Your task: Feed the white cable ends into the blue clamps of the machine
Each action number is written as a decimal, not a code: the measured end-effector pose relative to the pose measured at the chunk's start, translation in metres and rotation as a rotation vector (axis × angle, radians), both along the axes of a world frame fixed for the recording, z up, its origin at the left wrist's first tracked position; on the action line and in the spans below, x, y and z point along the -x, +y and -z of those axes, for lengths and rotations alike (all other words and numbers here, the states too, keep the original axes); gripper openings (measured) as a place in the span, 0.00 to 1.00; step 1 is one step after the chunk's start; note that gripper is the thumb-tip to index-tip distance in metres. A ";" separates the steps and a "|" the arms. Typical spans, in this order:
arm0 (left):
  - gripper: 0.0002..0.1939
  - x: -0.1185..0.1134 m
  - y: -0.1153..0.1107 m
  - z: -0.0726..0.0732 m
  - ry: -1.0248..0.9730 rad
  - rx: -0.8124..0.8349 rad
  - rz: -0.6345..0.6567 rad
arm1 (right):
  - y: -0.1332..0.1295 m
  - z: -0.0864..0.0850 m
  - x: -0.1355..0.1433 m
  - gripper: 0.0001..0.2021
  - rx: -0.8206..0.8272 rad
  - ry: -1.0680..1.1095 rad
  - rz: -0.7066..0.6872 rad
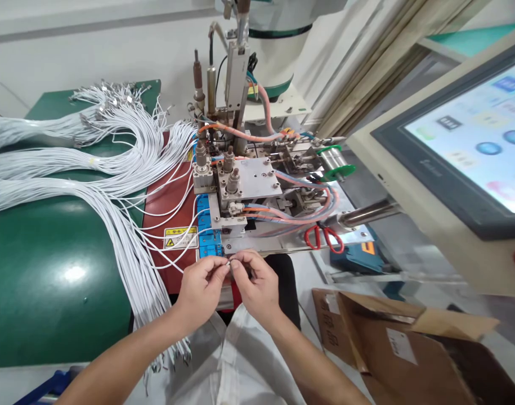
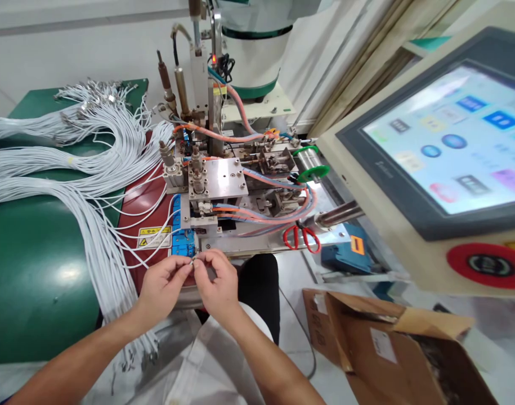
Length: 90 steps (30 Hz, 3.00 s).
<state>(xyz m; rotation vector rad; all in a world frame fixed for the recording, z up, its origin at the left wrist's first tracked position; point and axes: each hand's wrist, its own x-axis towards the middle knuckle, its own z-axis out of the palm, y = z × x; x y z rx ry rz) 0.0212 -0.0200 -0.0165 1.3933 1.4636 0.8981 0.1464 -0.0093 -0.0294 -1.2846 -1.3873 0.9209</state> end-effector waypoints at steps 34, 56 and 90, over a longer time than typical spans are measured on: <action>0.11 0.016 0.005 -0.005 0.103 0.096 0.112 | 0.003 0.007 -0.005 0.06 -0.026 -0.116 -0.018; 0.08 0.038 0.029 0.001 0.701 -0.192 0.248 | 0.033 0.037 -0.005 0.07 0.400 -0.090 -0.216; 0.14 0.053 0.017 0.008 0.805 -0.472 0.300 | 0.032 0.042 -0.007 0.19 0.157 0.102 0.084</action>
